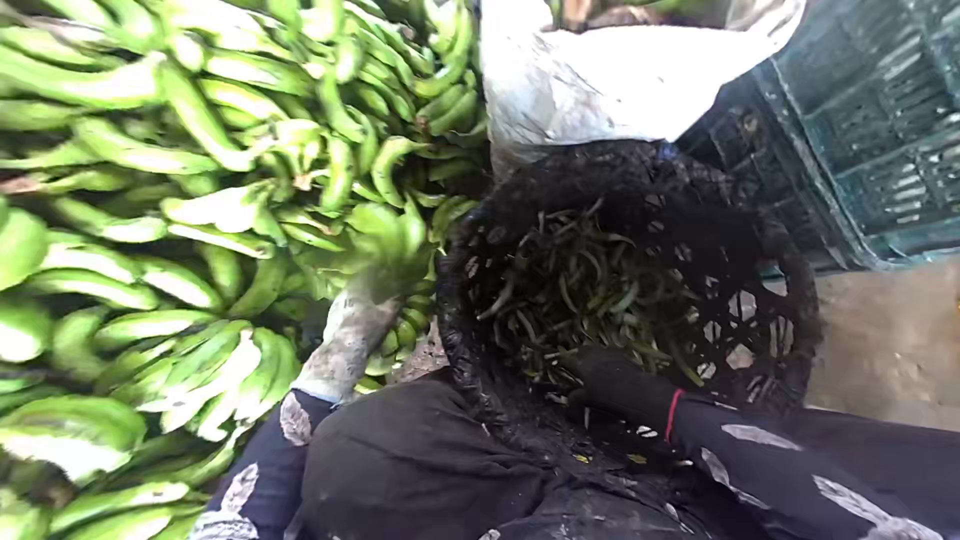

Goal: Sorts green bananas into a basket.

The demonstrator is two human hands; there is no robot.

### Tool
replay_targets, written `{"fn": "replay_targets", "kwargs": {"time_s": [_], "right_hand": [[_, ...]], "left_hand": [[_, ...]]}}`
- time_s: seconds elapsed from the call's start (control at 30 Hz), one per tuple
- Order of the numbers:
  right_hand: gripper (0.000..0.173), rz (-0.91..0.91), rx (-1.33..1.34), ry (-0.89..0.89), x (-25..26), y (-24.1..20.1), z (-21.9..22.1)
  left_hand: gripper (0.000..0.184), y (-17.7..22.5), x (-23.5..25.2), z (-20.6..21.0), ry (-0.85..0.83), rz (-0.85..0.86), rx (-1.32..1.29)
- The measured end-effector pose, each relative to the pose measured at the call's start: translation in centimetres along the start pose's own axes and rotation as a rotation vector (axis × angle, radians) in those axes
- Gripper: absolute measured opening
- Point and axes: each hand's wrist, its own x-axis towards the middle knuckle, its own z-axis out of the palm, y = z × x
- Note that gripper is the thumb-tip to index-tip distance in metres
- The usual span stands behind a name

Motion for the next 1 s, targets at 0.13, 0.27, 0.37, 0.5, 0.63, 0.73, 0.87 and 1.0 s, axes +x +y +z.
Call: {"fn": "replay_targets", "kwargs": {"time_s": [0.13, 0.27, 0.37, 0.5, 0.63, 0.73, 0.87, 1.0], "right_hand": [[0.075, -0.159, 0.026, 0.732, -2.6, -4.3, -5.5], [0.092, -0.26, -0.297, 1.399, 0.0, -7.7, -10.0], [0.092, -0.282, -0.454, 1.418, 2.7, -7.3, -12.1], [0.044, -0.435, -0.54, 1.43, 4.4, -5.3, -12.3], [0.029, -0.44, -0.264, 1.292, 2.2, -6.8, -11.2], [0.047, -0.272, 0.169, 0.878, -0.3, -9.8, -10.4], [0.051, -0.206, 0.485, 0.677, -2.1, -12.0, -11.0], [0.053, -0.121, 0.869, 0.595, -4.8, -13.0, -9.5]], "left_hand": [[0.06, 5.6, -2.1, -5.7, 0.025, 0.245, 0.326], [0.053, 9.1, -2.6, -5.3, 0.054, 0.402, 0.575], [0.043, 10.0, -2.8, -3.2, 0.04, 0.431, 0.534], [0.052, 10.1, -2.2, -0.6, 0.059, 0.357, 0.394], [0.038, 10.3, -1.1, 0.6, 0.144, 0.247, 0.357], [0.035, 9.8, -0.7, 1.9, 0.226, 0.184, 0.308], [0.037, 8.8, -0.8, 1.5, 0.207, 0.14, 0.287], [0.045, 9.8, -2.6, 1.4, 0.118, 0.187, 0.289]]}}
